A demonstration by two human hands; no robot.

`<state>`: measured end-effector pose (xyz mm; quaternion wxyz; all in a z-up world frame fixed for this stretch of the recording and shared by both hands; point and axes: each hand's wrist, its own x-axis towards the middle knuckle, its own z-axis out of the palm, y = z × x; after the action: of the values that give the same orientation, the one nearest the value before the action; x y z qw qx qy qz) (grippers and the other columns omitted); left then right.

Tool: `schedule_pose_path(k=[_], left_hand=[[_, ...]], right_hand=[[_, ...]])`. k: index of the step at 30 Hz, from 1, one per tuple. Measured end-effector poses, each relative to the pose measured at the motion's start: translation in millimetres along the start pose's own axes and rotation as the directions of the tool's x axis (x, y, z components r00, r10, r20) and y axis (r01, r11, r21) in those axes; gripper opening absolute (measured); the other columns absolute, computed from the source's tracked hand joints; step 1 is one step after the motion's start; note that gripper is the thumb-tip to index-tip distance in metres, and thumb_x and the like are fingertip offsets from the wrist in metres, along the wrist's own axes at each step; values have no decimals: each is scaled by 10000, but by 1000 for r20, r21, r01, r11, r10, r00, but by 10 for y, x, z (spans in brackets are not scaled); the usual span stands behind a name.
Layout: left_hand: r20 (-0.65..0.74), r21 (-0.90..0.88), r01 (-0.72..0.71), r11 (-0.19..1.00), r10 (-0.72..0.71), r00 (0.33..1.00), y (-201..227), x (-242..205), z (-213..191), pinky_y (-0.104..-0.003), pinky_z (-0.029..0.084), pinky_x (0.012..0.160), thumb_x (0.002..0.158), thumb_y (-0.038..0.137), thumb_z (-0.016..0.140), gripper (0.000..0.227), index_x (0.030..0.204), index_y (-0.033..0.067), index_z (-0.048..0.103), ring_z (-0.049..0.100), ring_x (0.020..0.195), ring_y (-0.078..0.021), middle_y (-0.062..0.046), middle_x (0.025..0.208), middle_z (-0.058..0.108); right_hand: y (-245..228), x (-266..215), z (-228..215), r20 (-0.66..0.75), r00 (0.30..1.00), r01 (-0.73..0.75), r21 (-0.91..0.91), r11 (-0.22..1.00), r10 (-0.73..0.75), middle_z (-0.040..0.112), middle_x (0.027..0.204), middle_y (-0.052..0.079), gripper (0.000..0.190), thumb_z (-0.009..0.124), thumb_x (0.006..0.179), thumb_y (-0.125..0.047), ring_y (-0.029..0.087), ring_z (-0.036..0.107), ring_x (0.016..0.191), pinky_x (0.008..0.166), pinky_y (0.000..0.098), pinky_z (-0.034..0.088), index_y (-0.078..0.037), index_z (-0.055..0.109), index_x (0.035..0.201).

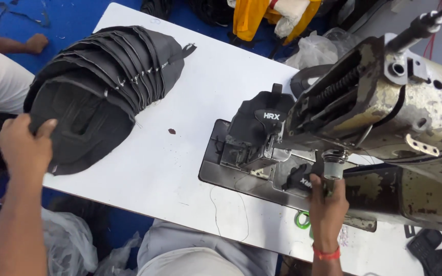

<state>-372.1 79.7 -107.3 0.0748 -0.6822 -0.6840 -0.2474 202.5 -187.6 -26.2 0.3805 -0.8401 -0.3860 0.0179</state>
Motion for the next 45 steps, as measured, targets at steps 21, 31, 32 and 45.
schedule_pose_path(k=[21,31,32,45], left_hand=[[540,-683,-301,666,737,406,2582,-1143,-744,-534,255,1146,844,448,756,802,1433,-8,458,375,1402,-429,-249,1459,470],[549,-834,213,509,803,232,2964,-516,-1500,-339,584,781,971,102,567,179,1060,30,705,734,883,-202,-83,965,751],[550,-825,277,492,812,194,3051,-419,-1620,-327,581,766,983,84,544,174,1027,19,699,721,850,-189,-85,924,741],[588,-805,-35,593,788,-182,2878,-1093,-1388,-466,517,692,928,448,691,454,905,-2,634,690,766,-370,-176,740,672]], right_hand=[[45,-647,-175,418,803,-569,328,754,424,773,832,171,344,664,924,-149,187,719,644,495,323,507,97,666,1163],[-151,-458,-570,630,775,-450,484,750,59,687,1154,213,119,725,868,-121,111,598,561,437,238,415,-18,725,927],[-247,-397,-633,615,773,-387,650,654,-155,670,1424,179,122,736,859,-117,94,612,563,429,218,409,-8,684,840],[-440,-756,-450,934,346,-600,293,745,-89,627,1493,110,157,791,803,-100,73,600,615,493,248,485,29,702,792]])
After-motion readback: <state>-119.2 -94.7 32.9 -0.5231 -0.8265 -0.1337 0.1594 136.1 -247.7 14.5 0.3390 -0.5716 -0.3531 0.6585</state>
